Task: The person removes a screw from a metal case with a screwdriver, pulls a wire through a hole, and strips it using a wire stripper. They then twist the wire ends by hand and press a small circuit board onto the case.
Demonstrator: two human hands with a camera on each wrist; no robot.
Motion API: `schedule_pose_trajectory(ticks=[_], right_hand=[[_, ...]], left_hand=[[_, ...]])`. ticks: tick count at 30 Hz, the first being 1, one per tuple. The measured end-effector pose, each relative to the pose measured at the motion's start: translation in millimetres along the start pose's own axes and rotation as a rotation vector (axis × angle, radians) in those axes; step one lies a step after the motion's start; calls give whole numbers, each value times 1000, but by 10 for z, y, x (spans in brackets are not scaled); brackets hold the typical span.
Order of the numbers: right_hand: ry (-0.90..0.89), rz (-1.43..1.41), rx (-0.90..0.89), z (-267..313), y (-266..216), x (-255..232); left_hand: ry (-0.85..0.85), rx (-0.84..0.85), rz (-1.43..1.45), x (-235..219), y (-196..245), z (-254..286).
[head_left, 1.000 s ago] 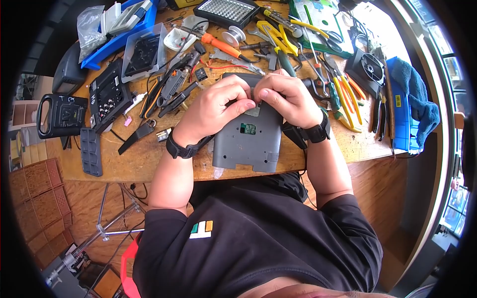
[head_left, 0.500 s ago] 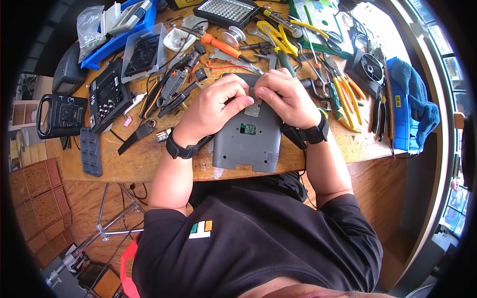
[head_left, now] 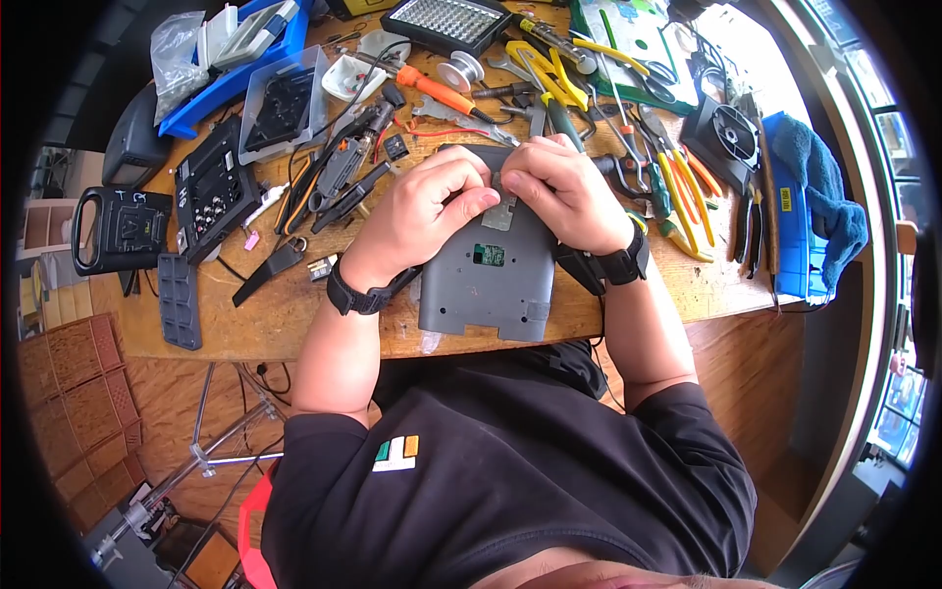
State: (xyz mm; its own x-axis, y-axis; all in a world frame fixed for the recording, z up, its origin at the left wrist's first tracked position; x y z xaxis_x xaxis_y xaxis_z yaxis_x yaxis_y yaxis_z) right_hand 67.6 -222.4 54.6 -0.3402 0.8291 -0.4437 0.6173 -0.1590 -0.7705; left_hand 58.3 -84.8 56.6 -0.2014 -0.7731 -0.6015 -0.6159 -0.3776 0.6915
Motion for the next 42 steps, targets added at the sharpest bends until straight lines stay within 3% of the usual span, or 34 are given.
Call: schedule_pose_trajectory(ticks=[8, 20, 38, 42], right_hand=[[-14, 30, 15, 9, 9, 9], [74, -117, 68, 19, 62, -82], [54, -28, 94, 12, 85, -46], [105, -139, 90, 24, 108, -101]], left_hand=[[-45, -56, 11, 14, -30, 4], [45, 24, 35, -71, -7, 5], [-47, -86, 18, -8, -56, 6], [30, -51, 33, -79, -43, 8]])
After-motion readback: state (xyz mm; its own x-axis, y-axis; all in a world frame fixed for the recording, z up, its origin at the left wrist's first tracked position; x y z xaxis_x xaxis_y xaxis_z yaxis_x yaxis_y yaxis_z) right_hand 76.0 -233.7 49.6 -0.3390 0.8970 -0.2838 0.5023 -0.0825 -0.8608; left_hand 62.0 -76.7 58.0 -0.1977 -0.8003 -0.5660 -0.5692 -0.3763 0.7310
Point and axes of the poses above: each hand's wrist, its own z-axis away from the middle knuckle, its own x-axis out of the palm, y = z × x, the point moved 9 cm from there along -z, towards the middle knuckle, and after that the axes turned 11 degrees about -z, right-handed, at the moved point
